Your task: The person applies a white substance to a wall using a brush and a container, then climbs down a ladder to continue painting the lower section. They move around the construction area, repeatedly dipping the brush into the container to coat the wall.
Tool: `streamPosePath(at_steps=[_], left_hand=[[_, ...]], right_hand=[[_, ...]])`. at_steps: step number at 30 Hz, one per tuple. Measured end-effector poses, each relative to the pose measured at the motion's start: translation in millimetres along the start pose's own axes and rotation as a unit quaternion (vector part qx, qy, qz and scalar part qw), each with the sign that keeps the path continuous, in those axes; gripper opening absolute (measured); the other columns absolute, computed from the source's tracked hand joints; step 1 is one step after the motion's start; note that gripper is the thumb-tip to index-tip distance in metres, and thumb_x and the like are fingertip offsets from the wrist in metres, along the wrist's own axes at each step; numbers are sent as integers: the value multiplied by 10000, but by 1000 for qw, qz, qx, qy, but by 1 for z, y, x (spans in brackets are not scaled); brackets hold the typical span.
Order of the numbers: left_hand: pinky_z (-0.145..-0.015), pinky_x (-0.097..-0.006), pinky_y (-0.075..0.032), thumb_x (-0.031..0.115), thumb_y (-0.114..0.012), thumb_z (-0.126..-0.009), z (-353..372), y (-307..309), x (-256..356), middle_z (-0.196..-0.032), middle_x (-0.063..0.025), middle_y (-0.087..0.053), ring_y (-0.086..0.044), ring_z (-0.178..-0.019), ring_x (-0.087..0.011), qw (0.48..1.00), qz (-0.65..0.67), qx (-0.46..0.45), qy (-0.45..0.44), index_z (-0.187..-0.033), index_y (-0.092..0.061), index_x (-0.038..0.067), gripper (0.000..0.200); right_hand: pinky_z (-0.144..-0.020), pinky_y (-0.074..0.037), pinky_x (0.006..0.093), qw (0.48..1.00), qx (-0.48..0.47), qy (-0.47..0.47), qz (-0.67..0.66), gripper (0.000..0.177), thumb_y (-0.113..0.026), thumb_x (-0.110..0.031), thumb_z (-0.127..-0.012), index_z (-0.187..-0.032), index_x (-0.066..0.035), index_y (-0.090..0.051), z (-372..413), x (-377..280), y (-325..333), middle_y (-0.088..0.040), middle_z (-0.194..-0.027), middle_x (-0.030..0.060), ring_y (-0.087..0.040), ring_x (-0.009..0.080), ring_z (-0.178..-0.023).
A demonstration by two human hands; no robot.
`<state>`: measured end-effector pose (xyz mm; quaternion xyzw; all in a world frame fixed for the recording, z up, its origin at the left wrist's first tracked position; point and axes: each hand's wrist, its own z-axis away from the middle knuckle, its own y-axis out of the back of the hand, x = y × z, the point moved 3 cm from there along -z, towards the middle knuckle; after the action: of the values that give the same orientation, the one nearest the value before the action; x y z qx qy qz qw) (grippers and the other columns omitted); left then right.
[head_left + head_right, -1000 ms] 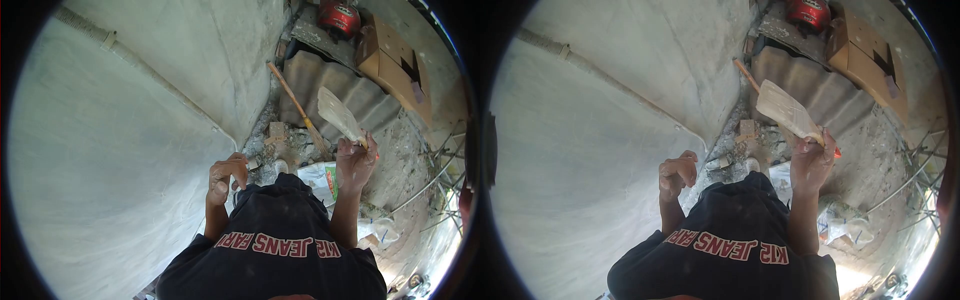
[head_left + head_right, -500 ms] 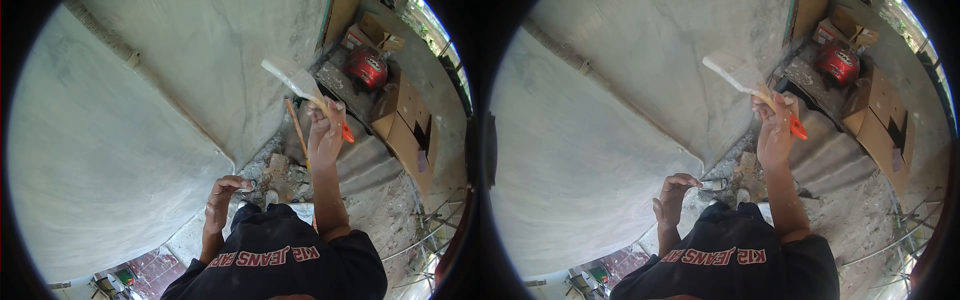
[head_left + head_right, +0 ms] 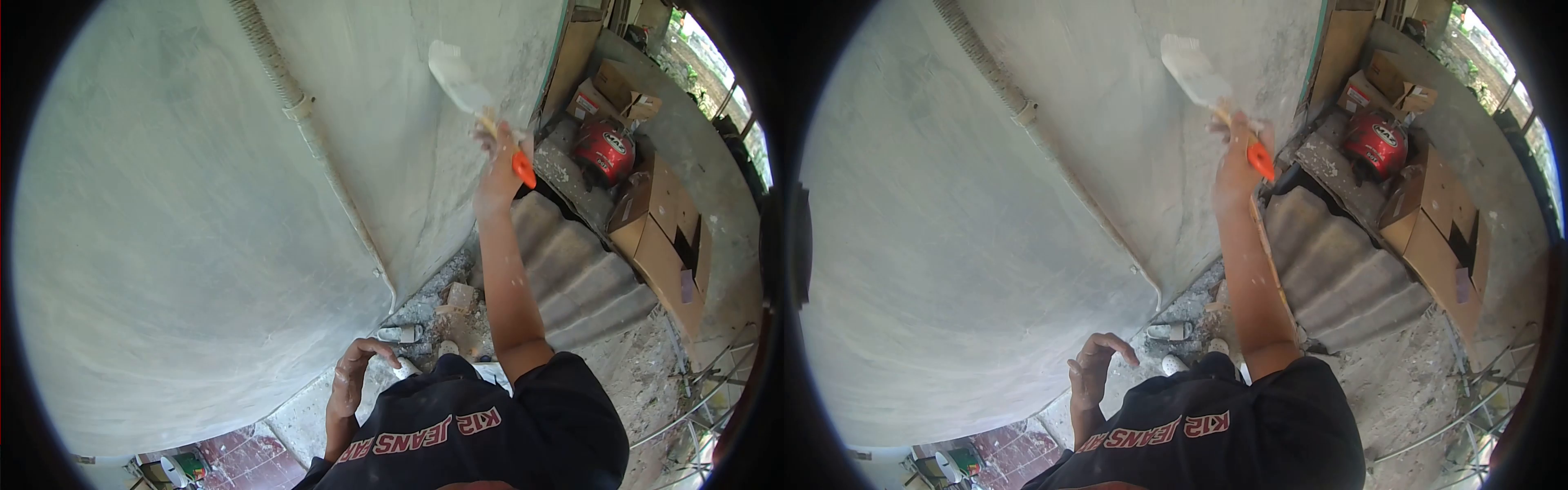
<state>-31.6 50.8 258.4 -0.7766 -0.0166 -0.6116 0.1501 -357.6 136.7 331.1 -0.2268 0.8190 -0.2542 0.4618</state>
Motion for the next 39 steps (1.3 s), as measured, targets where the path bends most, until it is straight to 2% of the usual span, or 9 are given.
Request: streamPosePath(at_steps=[6,9,13,15,23,29,32,36,39], left_hand=[[-794,-366,-418,745,-180,-850,12,27,-6,-820,-128,-585,-580,-784,-227,997,-42,63,23,-962,-537,-4,838],[-799,-366,-415,754,-177,-843,11,28,-2,-812,-123,-588,-579,-783,-225,996,-35,75,23,-958,-544,0,847],[-799,-362,-412,754,-176,-842,4,21,-5,-804,-123,-587,-578,-781,-223,993,-56,102,25,-952,-546,2,845],[-792,-360,-412,752,-181,-844,-1,13,-7,-802,-123,-587,-576,-775,-222,992,-46,116,23,-951,-548,-1,844],[-784,-341,-426,781,-295,-803,-29,-14,-21,-837,-115,-579,-574,-798,-203,997,-4,81,-7,-952,-567,-23,862],[-751,-322,-428,777,-305,-804,-52,-32,-32,-806,-108,-568,-567,-767,-198,996,-12,85,-12,-939,-572,-31,861],[-738,-319,-427,771,-303,-809,-58,-40,-37,-800,-110,-568,-563,-757,-198,995,-12,100,-16,-940,-568,-39,862],[-728,-319,-427,764,-291,-818,-65,-50,-41,-800,-116,-571,-563,-757,-197,994,-19,102,-18,-942,-564,-49,867],[-724,-318,-430,762,-285,-822,-71,-57,-38,-801,-120,-574,-564,-752,-198,994,-26,107,-10,-940,-563,-50,866]], right_hand=[[-716,-453,273,967,107,-201,110,165,-590,-166,-893,-927,-34,-497,75,61,88,-627,-857,90,-609,158,-758],[-727,-376,265,964,96,-216,123,209,-585,-274,-897,-922,-94,-480,91,78,124,-626,-930,70,-613,134,-814],[-798,-419,298,948,70,-249,185,216,-585,-257,-899,-938,-73,-480,94,79,140,-619,-943,91,-622,176,-856],[-884,-429,329,956,19,-256,144,222,-582,-241,-903,-974,-55,-485,83,75,127,-615,-988,116,-622,213,-912],[-889,-428,332,967,-5,-252,19,211,-583,-162,-900,-1019,-47,-453,-25,-17,29,-575,-990,99,-640,239,-918],[-838,-432,323,977,-99,-123,-141,196,-588,-159,-896,-1004,-65,-453,-74,-43,-4,-577,-996,95,-645,241,-909],[-790,-426,315,988,-92,-87,-87,181,-586,-177,-904,-966,-69,-455,-74,-31,-7,-598,-951,97,-643,210,-851],[-652,-409,270,981,-91,-155,74,189,-578,-195,-916,-886,-52,-457,-32,19,46,-621,-777,70,-582,112,-714],[-614,-427,249,938,-123,-223,233,171,-567,-154,-913,-868,-31,-457,18,50,102,-605,-784,73,-570,121,-711]])
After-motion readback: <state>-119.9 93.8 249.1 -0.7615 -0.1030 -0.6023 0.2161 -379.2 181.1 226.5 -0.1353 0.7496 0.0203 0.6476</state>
